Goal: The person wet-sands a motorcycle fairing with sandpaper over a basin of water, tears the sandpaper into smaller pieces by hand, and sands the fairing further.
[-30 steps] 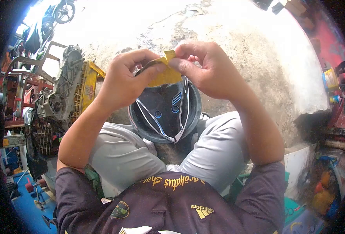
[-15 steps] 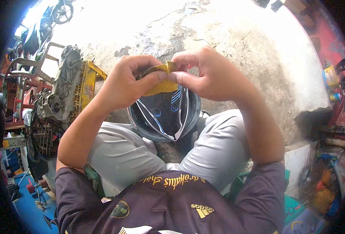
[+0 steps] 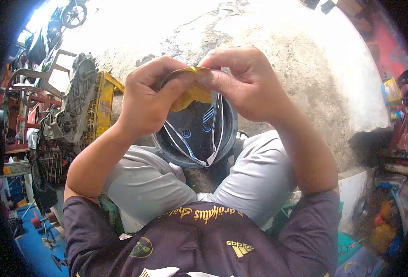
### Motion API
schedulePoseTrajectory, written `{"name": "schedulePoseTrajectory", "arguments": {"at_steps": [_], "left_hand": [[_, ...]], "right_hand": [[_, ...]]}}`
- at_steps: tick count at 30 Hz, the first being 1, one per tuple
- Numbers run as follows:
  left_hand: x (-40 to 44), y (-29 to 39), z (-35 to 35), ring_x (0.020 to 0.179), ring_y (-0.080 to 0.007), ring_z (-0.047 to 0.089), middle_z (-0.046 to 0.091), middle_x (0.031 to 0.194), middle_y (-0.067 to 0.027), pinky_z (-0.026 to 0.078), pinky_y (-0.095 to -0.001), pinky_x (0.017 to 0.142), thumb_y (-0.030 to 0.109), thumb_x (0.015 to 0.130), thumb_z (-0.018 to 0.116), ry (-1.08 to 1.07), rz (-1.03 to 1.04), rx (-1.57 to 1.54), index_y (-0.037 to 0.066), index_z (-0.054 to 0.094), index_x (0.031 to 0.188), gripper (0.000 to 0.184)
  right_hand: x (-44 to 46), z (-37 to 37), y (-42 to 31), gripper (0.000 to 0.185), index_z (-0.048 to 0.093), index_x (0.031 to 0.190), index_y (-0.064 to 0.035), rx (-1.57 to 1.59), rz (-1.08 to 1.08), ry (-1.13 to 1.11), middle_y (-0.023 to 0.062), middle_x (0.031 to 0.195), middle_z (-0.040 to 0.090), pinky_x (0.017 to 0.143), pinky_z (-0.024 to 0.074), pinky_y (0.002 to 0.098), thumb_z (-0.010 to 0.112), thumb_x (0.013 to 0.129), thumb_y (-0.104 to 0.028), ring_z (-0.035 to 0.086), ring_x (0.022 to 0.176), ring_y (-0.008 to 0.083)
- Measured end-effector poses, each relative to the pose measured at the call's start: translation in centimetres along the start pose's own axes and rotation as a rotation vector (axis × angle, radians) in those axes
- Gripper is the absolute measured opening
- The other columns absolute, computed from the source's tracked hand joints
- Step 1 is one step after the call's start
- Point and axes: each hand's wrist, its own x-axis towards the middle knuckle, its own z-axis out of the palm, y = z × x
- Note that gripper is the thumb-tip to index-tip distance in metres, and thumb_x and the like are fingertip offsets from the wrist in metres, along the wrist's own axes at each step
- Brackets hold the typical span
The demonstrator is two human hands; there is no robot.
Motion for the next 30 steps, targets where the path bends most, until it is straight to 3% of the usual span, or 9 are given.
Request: {"name": "schedulePoseTrajectory", "arguments": {"at_steps": [3, 10, 19, 21, 24, 30], "left_hand": [[-0.3, 0.3, 0.4, 0.088, -0.0046, 0.064, 0.072, 0.092, 0.0001, 0.053, -0.0233, 0.077, 0.006, 0.102, 0.069, 0.053, 0.04, -0.017, -0.001, 0.074, 0.107, 0.01], [-0.2, 1.0, 0.7, 0.083, -0.0038, 0.063, 0.071, 0.088, 0.0004, 0.051, -0.0225, 0.072, 0.007, 0.102, 0.07, 0.12, 0.088, -0.085, -0.001, 0.073, 0.105, 0.009], [-0.3, 0.3, -0.8, 0.077, -0.003, 0.06, 0.07, 0.085, 0.0022, 0.049, -0.0226, 0.068, 0.013, 0.102, 0.072, 0.113, 0.139, 0.29, 0.0, 0.075, 0.107, 0.014], [0.1, 0.6, -1.3, 0.079, -0.0037, 0.06, 0.07, 0.086, 0.0023, 0.05, -0.0225, 0.07, 0.015, 0.101, 0.074, -0.017, -0.086, 0.18, 0.0, 0.075, 0.108, 0.016], [0.4, 0.4, -2.1, 0.08, -0.0037, 0.06, 0.07, 0.088, 0.0018, 0.051, -0.0225, 0.071, 0.015, 0.101, 0.075, -0.125, -0.188, 0.16, 0.0, 0.075, 0.108, 0.017], [0.3, -0.3, -2.4, 0.085, -0.0047, 0.059, 0.07, 0.091, 0.0011, 0.052, -0.0256, 0.075, 0.015, 0.099, 0.076, -0.206, -0.174, 0.251, 0.0, 0.074, 0.107, 0.018]], "right_hand": [[-0.3, 0.8, 0.2, 0.014, 0.075, 0.099, 0.0053, 0.156, 0.007, 0.069, 0.0057, 0.086, 0.073, 0.075, 0.0524, 0.0274, 0.069, 0.098, -0.008, 0.065, 0.082, 0.0097], [-0.2, 2.0, -1.1, 0.015, 0.074, 0.096, 0.0041, 0.138, 0.015, 0.208, 0.0034, 0.085, 0.07, 0.073, 0.0514, 0.0265, 0.067, 0.099, -0.008, 0.063, 0.079, 0.0087], [0.0, 0.7, -0.5, 0.014, 0.076, 0.099, 0.0015, 0.006, 0.169, 0.015, 0.0071, 0.086, 0.075, 0.083, 0.0553, 0.0325, 0.075, 0.097, -0.012, 0.069, 0.085, 0.0114], [0.1, 0.7, 0.0, 0.014, 0.076, 0.099, 0.001, -0.014, 0.16, 0.006, 0.0068, 0.085, 0.075, 0.083, 0.0554, 0.0329, 0.075, 0.096, -0.013, 0.069, 0.084, 0.0117], [0.0, 0.2, -0.3, 0.014, 0.076, 0.1, 0.0006, -0.085, 0.167, -0.041, 0.0067, 0.083, 0.074, 0.082, 0.0556, 0.0332, 0.076, 0.096, -0.013, 0.068, 0.082, 0.0124], [-0.1, 0.1, 0.4, 0.015, 0.076, 0.103, 0.0021, -0.012, 0.239, -0.164, 0.007, 0.082, 0.073, 0.078, 0.055, 0.032, 0.073, 0.097, -0.012, 0.066, 0.078, 0.0134]]}}
